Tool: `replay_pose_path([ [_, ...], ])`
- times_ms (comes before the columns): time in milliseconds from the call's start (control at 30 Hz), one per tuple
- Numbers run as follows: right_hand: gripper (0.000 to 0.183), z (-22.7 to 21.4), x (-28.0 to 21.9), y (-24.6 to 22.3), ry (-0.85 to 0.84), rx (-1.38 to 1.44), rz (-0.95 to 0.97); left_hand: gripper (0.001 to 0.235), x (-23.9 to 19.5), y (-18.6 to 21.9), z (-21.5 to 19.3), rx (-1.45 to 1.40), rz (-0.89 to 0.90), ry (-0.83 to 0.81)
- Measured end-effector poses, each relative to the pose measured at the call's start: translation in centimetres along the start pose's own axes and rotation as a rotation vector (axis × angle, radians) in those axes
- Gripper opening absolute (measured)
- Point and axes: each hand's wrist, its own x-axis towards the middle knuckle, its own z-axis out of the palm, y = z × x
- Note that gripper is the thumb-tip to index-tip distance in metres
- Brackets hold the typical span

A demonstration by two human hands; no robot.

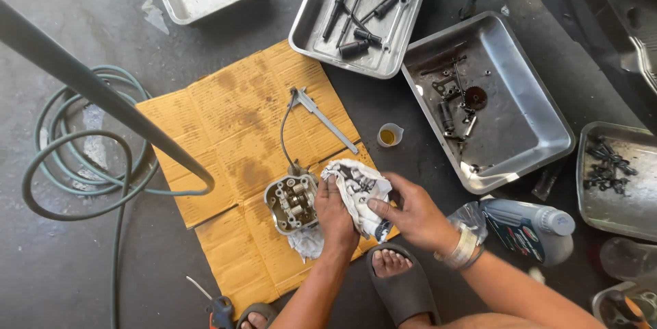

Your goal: The person assembles a mechanical component, likely a motorcycle engine head, on a cardboard sheet. They insert a camshaft into the casing, rotate it to check alignment, and then use a cloth to clean a small metal pin before applying oil to it.

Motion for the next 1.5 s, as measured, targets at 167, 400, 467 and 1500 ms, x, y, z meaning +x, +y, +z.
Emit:
replay_pose_path([
  [167, 0.023, 1.1, -0.1, 0.1, 0.243, -0.264, -0.219, 0.043, -0.3, 1.7, 1.3, 0.029, -0.090, 0.053],
  [400, 0.030, -2.9, -0.4, -2.7, 0.219, -0.270, -0.142, 0.043, -2.3, 3.8, 3.2, -0.166, -0.200, -0.146],
  [467, 0.027, -3.6, -1.4, -4.2, 0.325, -0.398, -0.276, 0.045, -2.7, 4.0, 3.3, -0.190, -0.221, -0.179],
  [1500, 0.016, -1.8, -2.7, -4.4, 0.360, -0.800, -0.976, 0.065, -7.7, 5.8, 4.3, 0.223, 0.314, -0.546],
])
